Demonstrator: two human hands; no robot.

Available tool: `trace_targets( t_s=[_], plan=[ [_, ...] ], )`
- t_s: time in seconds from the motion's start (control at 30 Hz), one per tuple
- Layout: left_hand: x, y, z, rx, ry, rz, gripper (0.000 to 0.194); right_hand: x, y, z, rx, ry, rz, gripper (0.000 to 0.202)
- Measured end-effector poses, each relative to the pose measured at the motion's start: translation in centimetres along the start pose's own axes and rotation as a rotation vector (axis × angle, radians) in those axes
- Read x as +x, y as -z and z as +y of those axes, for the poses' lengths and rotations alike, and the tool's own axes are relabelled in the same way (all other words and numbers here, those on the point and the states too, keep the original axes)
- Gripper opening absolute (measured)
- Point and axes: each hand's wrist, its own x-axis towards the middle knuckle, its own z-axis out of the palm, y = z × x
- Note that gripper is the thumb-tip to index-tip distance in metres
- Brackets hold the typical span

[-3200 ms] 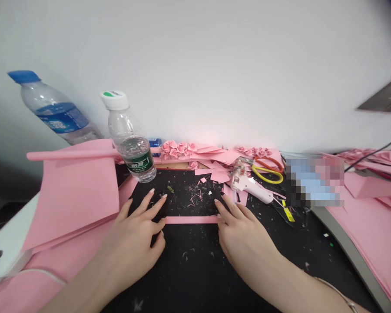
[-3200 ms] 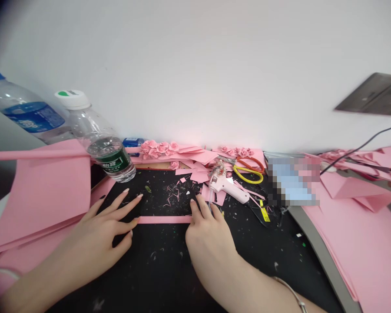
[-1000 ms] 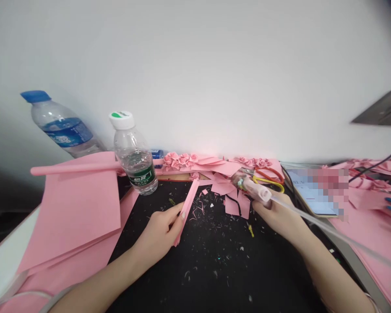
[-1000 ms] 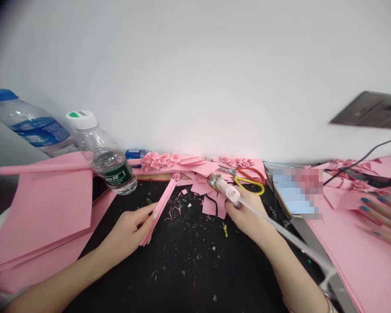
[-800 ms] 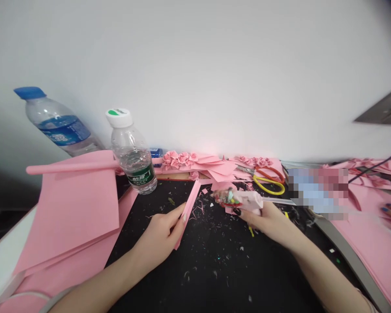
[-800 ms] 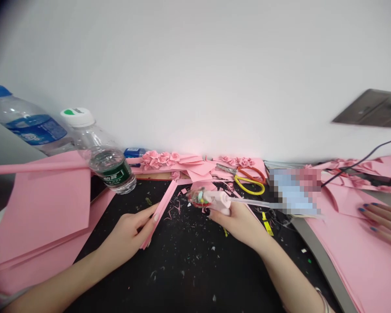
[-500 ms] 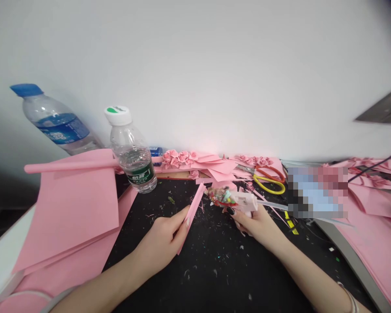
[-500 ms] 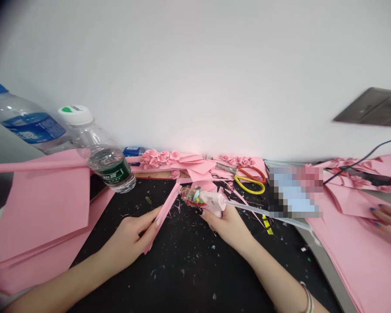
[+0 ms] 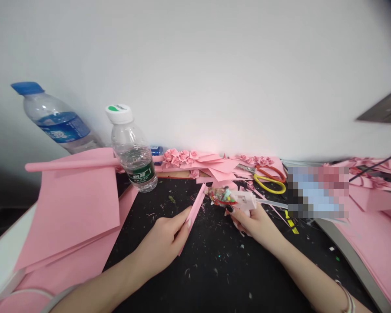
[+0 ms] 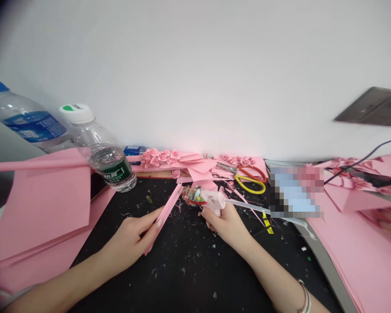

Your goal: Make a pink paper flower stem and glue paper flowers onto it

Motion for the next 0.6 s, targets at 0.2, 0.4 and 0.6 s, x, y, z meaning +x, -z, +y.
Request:
trace_targets(
  t_s=[0.2,0.4,0.6],
  plan=[
    [0.1,0.04,0.01,0.003,-0.008,0.005,0.041,0.01,0.05,0.02,-0.013,-0.01,0.001,0.024],
    [0.06,0.06,0.04,0.02,-0.045,0.024,0.041,0.04,0.04,-0.1,0.005,-0.029,0.01,0.026],
    [0.07,0.08,0.16,0.013,-0.041,0.017,0.041,0.02,0.09,-0.31,-0.001,-0.055,0.025,0.029]
  ],
)
